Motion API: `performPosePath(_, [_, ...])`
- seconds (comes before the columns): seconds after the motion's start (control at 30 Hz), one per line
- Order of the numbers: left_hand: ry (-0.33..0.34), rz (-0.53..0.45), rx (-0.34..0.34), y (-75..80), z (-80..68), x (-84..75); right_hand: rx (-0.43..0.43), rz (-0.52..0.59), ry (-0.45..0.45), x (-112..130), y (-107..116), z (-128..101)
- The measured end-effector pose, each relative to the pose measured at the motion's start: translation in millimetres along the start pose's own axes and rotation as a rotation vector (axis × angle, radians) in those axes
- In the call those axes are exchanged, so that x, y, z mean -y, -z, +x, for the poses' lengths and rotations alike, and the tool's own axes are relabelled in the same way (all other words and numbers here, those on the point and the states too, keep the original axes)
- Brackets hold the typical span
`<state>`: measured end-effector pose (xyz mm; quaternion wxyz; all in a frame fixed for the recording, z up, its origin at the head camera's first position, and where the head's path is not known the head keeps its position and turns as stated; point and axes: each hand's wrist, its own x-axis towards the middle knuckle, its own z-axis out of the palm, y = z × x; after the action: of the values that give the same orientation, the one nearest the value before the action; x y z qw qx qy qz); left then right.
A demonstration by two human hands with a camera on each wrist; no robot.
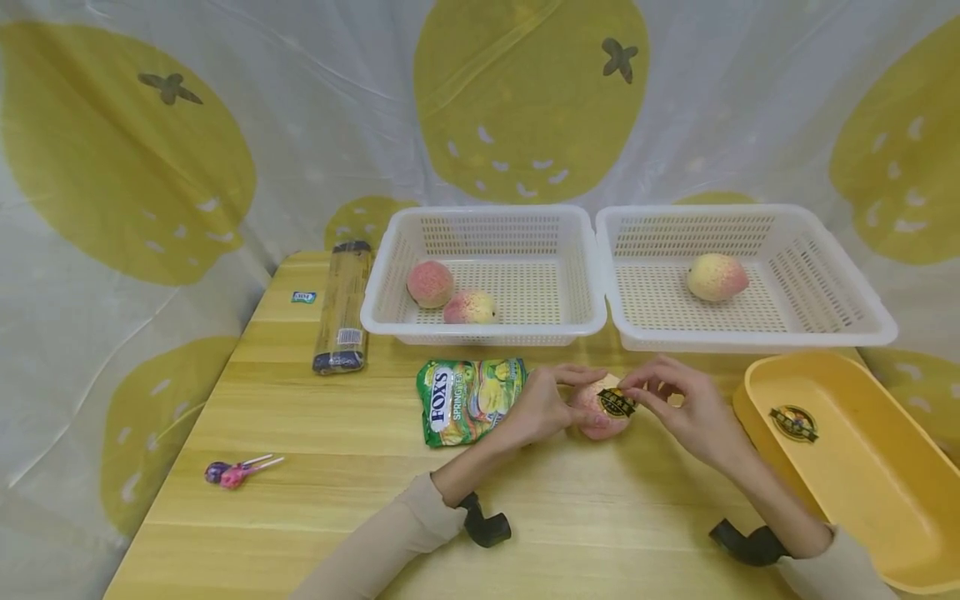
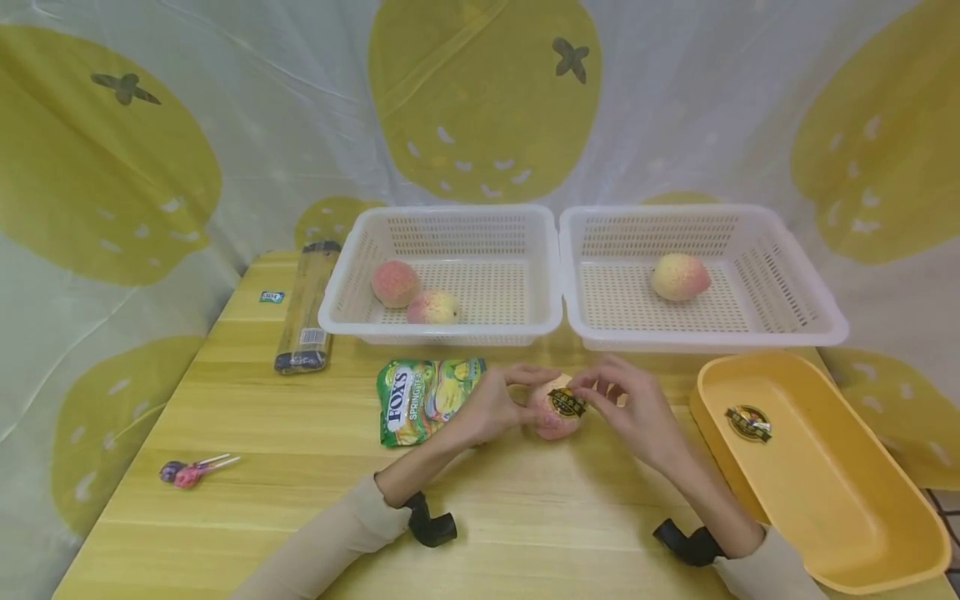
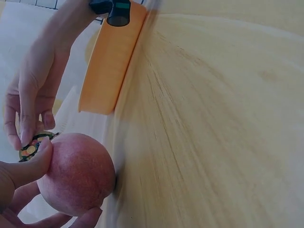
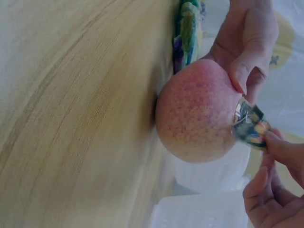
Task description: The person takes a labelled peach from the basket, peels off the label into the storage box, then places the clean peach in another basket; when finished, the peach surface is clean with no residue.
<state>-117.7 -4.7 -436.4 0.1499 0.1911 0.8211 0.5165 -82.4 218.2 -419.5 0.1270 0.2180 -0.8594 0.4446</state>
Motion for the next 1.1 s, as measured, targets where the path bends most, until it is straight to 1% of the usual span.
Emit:
performPosePath(0.1, [0.003,0.001,-0.002,0.1,0.4,0.7,-0.034,0.011,0.006,8.1,8.0,-1.4])
performPosePath(0.17, [0.007,-0.004,-0.004,0.1,0.5,0.5,-0.045,0.001,-0.010,13.6,18.8,-1.8])
performPosePath(0.27, [0.005,-0.015,-0.001,-0.5,0.5,0.4,-0.036,-0.028,-0.090,19.9,42.3,-3.8])
performPosePath(0.4, [0.001,-0.018,0.008,-0.7,1.7,0.4,-0.004,-0.008,-0.182,15.9,80.2,-8.9])
performPosePath(0.47, [0.003,-0.016,0.012,-0.3,2.6,0.6,0.003,0.022,-0.214,7.8,100.0,-11.9])
performPosePath(0.5, [0.002,-0.014,0.013,-0.1,3.0,0.7,0.007,0.023,-0.245,3.2,110.0,-13.9])
performPosePath(0.63, [0.006,-0.014,0.018,1.0,3.6,1.5,0.030,-0.013,-0.400,-19.9,146.9,-23.2])
performPosePath(0.67, [0.006,-0.016,0.020,1.1,3.7,1.7,0.048,-0.018,-0.434,-26.6,155.8,-25.7])
performPosePath(0.8, [0.013,-0.029,0.022,2.9,3.2,2.5,0.114,-0.021,-0.494,-53.9,181.6,-32.4])
performPosePath(0.93, [0.015,-0.041,0.021,4.6,2.7,2.1,0.194,-0.051,-0.528,-76.6,190.8,-34.6])
performPosePath(1.1, [0.005,-0.053,0.021,4.1,3.5,2.5,0.277,-0.047,-0.565,-96.4,188.4,-36.7])
